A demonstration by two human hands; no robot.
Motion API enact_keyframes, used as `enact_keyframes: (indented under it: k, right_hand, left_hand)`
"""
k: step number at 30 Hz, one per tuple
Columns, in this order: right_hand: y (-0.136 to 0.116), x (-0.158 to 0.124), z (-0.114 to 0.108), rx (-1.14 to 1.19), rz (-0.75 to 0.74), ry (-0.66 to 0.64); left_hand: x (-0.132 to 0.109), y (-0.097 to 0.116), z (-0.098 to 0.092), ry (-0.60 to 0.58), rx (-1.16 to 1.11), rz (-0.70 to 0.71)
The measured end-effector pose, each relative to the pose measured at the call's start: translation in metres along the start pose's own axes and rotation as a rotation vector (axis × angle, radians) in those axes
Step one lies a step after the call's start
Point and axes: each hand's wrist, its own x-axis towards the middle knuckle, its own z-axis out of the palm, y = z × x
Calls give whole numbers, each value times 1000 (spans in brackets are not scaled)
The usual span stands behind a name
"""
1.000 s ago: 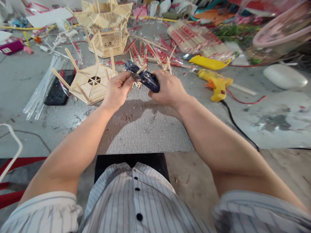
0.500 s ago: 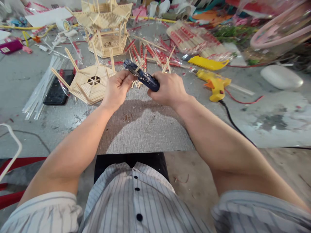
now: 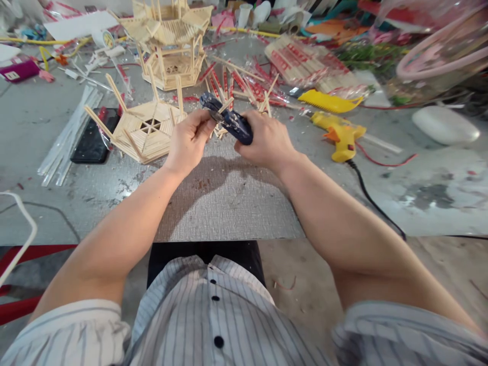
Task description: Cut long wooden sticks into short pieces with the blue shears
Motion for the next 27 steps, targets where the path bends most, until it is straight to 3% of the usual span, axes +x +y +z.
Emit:
enact_keyframes:
  k: [9, 27]
  right_hand:
    - [6, 1, 0, 81, -104, -16]
    - [5, 1, -1, 35, -63, -15]
  left_hand:
    - [2, -1, 0, -47, -78, -84]
    - [0, -5, -2, -34, -44, -60]
